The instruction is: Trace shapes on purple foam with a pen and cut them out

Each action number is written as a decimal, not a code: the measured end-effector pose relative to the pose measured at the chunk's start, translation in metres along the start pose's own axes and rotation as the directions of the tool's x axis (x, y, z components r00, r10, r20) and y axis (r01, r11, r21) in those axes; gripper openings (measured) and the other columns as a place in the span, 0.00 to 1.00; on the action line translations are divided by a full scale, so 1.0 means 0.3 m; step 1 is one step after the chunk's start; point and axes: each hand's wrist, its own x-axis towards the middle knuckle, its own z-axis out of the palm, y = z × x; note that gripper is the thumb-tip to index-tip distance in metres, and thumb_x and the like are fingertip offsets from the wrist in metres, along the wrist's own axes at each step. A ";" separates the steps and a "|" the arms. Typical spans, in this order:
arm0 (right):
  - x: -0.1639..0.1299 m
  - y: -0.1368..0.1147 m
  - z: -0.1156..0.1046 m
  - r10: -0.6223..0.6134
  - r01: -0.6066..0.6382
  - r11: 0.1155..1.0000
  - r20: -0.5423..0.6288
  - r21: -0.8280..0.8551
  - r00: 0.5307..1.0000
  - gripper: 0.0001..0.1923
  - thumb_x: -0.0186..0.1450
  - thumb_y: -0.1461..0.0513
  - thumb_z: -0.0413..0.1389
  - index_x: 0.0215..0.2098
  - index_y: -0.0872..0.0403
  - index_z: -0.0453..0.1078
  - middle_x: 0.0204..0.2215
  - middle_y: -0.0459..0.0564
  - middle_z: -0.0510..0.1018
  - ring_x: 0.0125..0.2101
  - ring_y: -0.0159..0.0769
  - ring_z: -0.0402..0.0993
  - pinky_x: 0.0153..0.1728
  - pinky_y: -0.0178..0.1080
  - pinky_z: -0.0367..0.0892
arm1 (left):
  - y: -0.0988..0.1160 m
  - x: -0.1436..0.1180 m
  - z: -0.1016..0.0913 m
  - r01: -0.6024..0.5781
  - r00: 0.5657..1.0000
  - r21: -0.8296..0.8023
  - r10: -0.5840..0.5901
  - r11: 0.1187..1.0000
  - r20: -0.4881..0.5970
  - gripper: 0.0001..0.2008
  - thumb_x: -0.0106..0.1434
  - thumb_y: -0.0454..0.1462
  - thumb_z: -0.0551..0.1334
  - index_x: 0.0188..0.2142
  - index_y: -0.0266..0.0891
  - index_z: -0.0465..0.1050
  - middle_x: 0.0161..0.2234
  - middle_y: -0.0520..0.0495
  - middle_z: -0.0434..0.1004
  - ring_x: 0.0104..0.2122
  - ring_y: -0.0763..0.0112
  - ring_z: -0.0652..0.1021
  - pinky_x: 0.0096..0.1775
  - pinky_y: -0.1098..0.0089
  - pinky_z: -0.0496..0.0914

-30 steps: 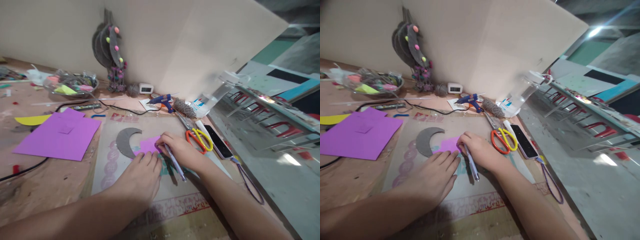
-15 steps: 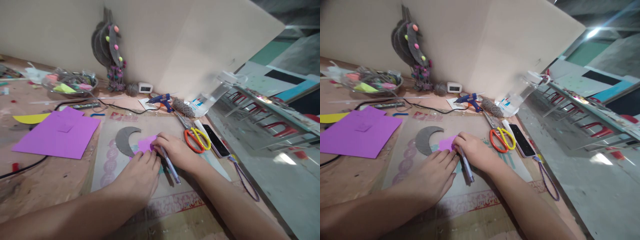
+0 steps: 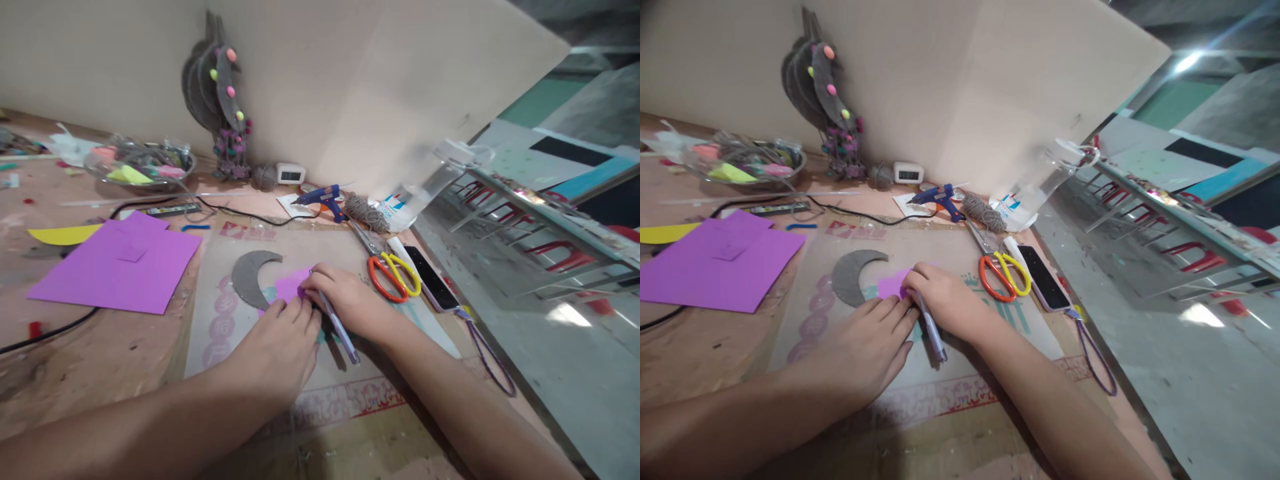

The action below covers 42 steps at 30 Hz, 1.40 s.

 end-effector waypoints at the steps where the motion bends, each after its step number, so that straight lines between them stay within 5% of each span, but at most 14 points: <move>1: 0.000 -0.001 -0.001 0.006 -0.006 1.000 0.002 0.009 1.000 0.07 0.72 0.65 0.49 0.42 0.55 0.68 0.37 0.51 0.72 0.35 0.36 0.70 0.38 0.38 0.65 | 0.000 0.000 0.000 0.002 1.000 0.000 -0.002 1.000 -0.004 0.20 0.67 0.35 0.52 0.54 0.26 0.71 0.50 0.32 0.78 0.48 0.50 0.77 0.47 0.54 0.70; 11: -0.008 0.014 -0.011 0.038 -0.037 0.997 -0.016 0.064 0.999 0.06 0.71 0.65 0.50 0.40 0.55 0.69 0.37 0.51 0.73 0.35 0.36 0.71 0.38 0.38 0.66 | 0.000 0.000 0.005 0.011 1.000 0.000 -0.011 1.000 0.003 0.20 0.68 0.35 0.52 0.53 0.27 0.72 0.51 0.33 0.78 0.49 0.52 0.76 0.48 0.55 0.69; 14: -0.015 0.070 -0.016 0.084 -0.071 0.992 -0.129 0.104 0.988 0.05 0.70 0.64 0.51 0.40 0.54 0.70 0.36 0.50 0.73 0.35 0.36 0.71 0.38 0.39 0.67 | -0.001 -0.001 0.012 0.006 1.000 -0.005 -0.006 1.000 -0.008 0.20 0.68 0.35 0.51 0.54 0.27 0.71 0.52 0.32 0.77 0.50 0.51 0.76 0.48 0.55 0.69; 20: -0.006 0.151 -0.005 0.245 -0.235 0.969 -0.331 0.069 0.911 0.07 0.68 0.59 0.55 0.42 0.53 0.71 0.37 0.52 0.75 0.38 0.41 0.72 0.42 0.43 0.67 | -0.006 0.006 0.010 0.000 1.000 -0.012 0.001 1.000 0.020 0.20 0.68 0.36 0.52 0.54 0.27 0.71 0.54 0.30 0.75 0.51 0.50 0.75 0.48 0.55 0.69; 22: 0.001 0.130 -0.001 0.319 -0.261 0.946 -0.407 0.192 0.856 0.10 0.69 0.56 0.54 0.43 0.53 0.71 0.36 0.52 0.75 0.38 0.41 0.72 0.42 0.44 0.67 | -0.006 0.009 0.007 0.010 0.999 -0.012 -0.009 1.000 0.043 0.20 0.67 0.36 0.53 0.54 0.27 0.71 0.54 0.31 0.75 0.51 0.50 0.76 0.48 0.55 0.69; 24: 0.008 0.094 0.004 0.409 -0.242 0.872 -0.362 0.426 0.838 0.17 0.72 0.52 0.47 0.41 0.53 0.72 0.32 0.50 0.75 0.34 0.39 0.73 0.38 0.42 0.68 | -0.005 0.009 0.006 0.005 0.998 -0.011 -0.005 1.000 0.058 0.20 0.67 0.36 0.53 0.55 0.27 0.71 0.53 0.31 0.75 0.51 0.50 0.76 0.48 0.55 0.69; 26: 0.015 0.057 0.016 0.454 -0.232 0.734 -0.207 0.638 0.867 0.23 0.73 0.49 0.43 0.38 0.53 0.73 0.25 0.47 0.72 0.29 0.36 0.71 0.32 0.39 0.68 | -0.005 0.007 0.007 0.000 0.999 -0.008 0.000 1.000 0.052 0.21 0.67 0.36 0.53 0.55 0.26 0.71 0.53 0.31 0.76 0.51 0.50 0.76 0.48 0.55 0.69; 29: 0.027 0.022 0.043 0.435 -0.221 0.472 -0.007 0.853 0.900 0.21 0.70 0.46 0.47 0.40 0.53 0.71 0.21 0.43 0.68 0.25 0.33 0.70 0.30 0.38 0.69 | -0.004 0.004 0.013 0.005 1.000 -0.004 -0.005 1.000 0.022 0.21 0.67 0.37 0.53 0.55 0.25 0.71 0.52 0.30 0.76 0.52 0.50 0.76 0.49 0.55 0.69; 31: 0.032 0.016 0.059 0.433 -0.194 0.387 0.007 0.902 0.901 0.19 0.69 0.47 0.49 0.40 0.52 0.69 0.21 0.42 0.68 0.26 0.33 0.71 0.33 0.39 0.72 | -0.004 0.004 0.016 0.007 1.000 -0.009 -0.007 1.000 0.004 0.21 0.67 0.37 0.54 0.54 0.26 0.72 0.51 0.31 0.77 0.51 0.50 0.76 0.48 0.55 0.69; 36: 0.034 0.028 0.064 0.502 -0.104 0.423 -0.137 0.900 0.854 0.13 0.68 0.50 0.50 0.38 0.50 0.65 0.22 0.42 0.70 0.27 0.34 0.72 0.39 0.42 0.71 | -0.007 0.008 0.015 0.017 1.000 -0.014 -0.017 1.000 0.004 0.20 0.66 0.37 0.55 0.53 0.27 0.72 0.54 0.31 0.76 0.49 0.51 0.77 0.47 0.56 0.70; 38: 0.034 0.028 0.059 0.517 -0.131 0.394 -0.102 0.910 0.850 0.09 0.67 0.54 0.52 0.41 0.49 0.62 0.20 0.40 0.69 0.25 0.33 0.71 0.34 0.39 0.70 | -0.007 0.010 0.016 0.022 1.000 -0.013 -0.022 1.000 0.013 0.20 0.66 0.37 0.55 0.53 0.27 0.72 0.54 0.31 0.75 0.49 0.51 0.77 0.47 0.56 0.70; 42: 0.041 0.020 0.056 0.576 -0.195 0.531 -0.183 0.824 0.797 0.10 0.61 0.59 0.58 0.33 0.50 0.59 0.20 0.38 0.66 0.20 0.29 0.61 0.22 0.33 0.57 | -0.006 0.011 0.024 0.027 0.999 -0.017 -0.027 0.999 -0.018 0.20 0.66 0.38 0.54 0.53 0.28 0.73 0.53 0.31 0.76 0.50 0.52 0.77 0.49 0.56 0.70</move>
